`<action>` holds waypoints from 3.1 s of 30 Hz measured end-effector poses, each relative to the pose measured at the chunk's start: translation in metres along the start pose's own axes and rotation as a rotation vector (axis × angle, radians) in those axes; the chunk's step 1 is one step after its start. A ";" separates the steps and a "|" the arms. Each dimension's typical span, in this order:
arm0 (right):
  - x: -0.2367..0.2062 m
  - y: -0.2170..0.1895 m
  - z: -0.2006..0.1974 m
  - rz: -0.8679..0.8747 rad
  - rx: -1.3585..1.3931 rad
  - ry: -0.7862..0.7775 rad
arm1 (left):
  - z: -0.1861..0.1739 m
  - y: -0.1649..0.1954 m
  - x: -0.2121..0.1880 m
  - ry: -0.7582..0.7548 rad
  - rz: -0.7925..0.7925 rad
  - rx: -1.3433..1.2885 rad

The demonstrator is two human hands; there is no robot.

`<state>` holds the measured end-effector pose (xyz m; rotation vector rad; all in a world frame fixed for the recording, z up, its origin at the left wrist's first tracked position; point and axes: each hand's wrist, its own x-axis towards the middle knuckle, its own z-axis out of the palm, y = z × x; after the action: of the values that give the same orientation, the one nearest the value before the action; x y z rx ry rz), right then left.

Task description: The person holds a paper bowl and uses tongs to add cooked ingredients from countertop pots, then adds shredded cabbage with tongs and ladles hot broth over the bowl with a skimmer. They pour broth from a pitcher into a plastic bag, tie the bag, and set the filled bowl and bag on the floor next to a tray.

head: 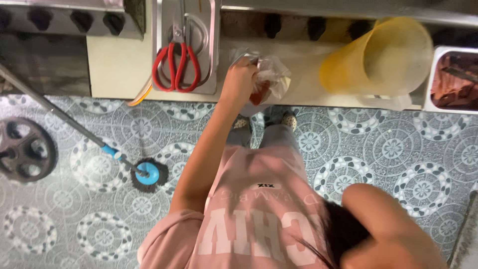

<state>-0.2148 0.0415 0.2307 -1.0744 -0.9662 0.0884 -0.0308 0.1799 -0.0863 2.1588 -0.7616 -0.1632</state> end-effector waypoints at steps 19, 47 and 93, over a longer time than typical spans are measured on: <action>-0.135 0.260 -0.141 0.923 -0.725 0.616 | -0.008 0.009 0.008 0.018 -0.123 -0.355; -0.139 0.249 -0.140 0.757 -0.513 0.923 | 0.007 0.026 -0.005 0.517 -0.892 -1.549; -0.118 0.259 -0.154 0.819 -0.777 1.034 | 0.031 0.010 -0.021 0.140 0.074 -0.216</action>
<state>-0.0811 0.0079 -0.0626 -1.8873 0.4714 -0.1853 -0.0643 0.1664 -0.1023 1.9137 -0.7086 -0.0527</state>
